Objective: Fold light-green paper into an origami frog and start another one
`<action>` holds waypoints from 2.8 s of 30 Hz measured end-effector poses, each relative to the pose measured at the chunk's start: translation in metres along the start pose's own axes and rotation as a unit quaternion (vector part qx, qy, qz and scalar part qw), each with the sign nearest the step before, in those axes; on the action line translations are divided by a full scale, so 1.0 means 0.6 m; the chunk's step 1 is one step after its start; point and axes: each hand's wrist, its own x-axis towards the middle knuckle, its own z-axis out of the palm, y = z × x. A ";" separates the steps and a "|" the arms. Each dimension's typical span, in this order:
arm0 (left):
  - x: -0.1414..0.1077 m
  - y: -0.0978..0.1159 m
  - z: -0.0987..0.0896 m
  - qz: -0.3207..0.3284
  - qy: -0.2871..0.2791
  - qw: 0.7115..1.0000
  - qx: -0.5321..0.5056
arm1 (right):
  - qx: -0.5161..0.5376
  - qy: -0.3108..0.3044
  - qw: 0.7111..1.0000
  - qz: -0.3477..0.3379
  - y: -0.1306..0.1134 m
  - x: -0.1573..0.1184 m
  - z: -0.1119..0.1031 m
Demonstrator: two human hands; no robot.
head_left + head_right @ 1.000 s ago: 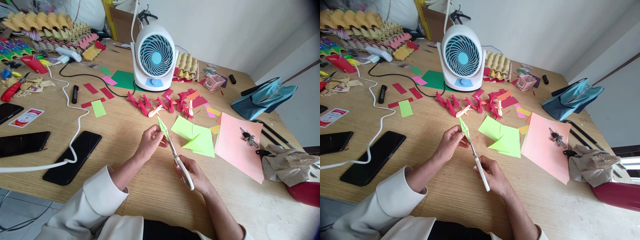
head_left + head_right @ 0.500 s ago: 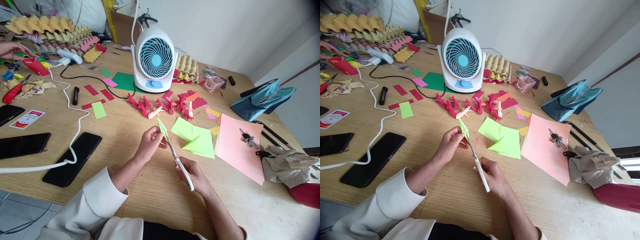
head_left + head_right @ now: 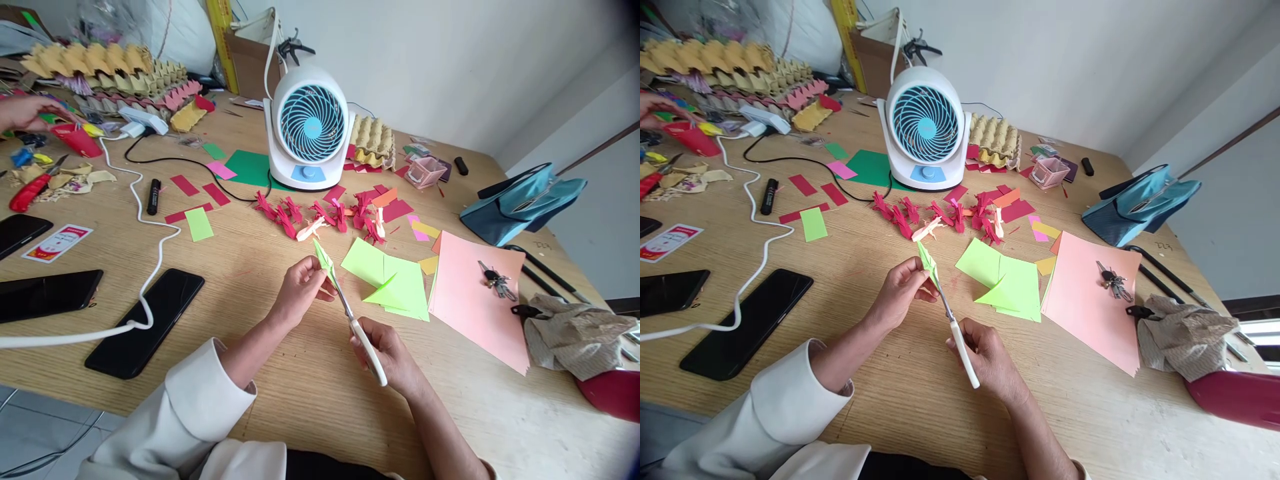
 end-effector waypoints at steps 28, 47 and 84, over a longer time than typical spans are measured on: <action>-0.008 0.010 0.003 0.010 -0.020 1.000 0.005 | -0.003 0.033 0.999 -0.002 0.000 -0.001 0.003; 0.000 0.002 -0.007 0.036 0.008 0.999 0.025 | -0.027 0.034 0.999 -0.006 0.005 0.002 0.004; 0.007 -0.006 -0.007 0.015 -0.002 1.000 0.017 | -0.316 0.331 0.888 -0.041 0.036 0.000 -0.085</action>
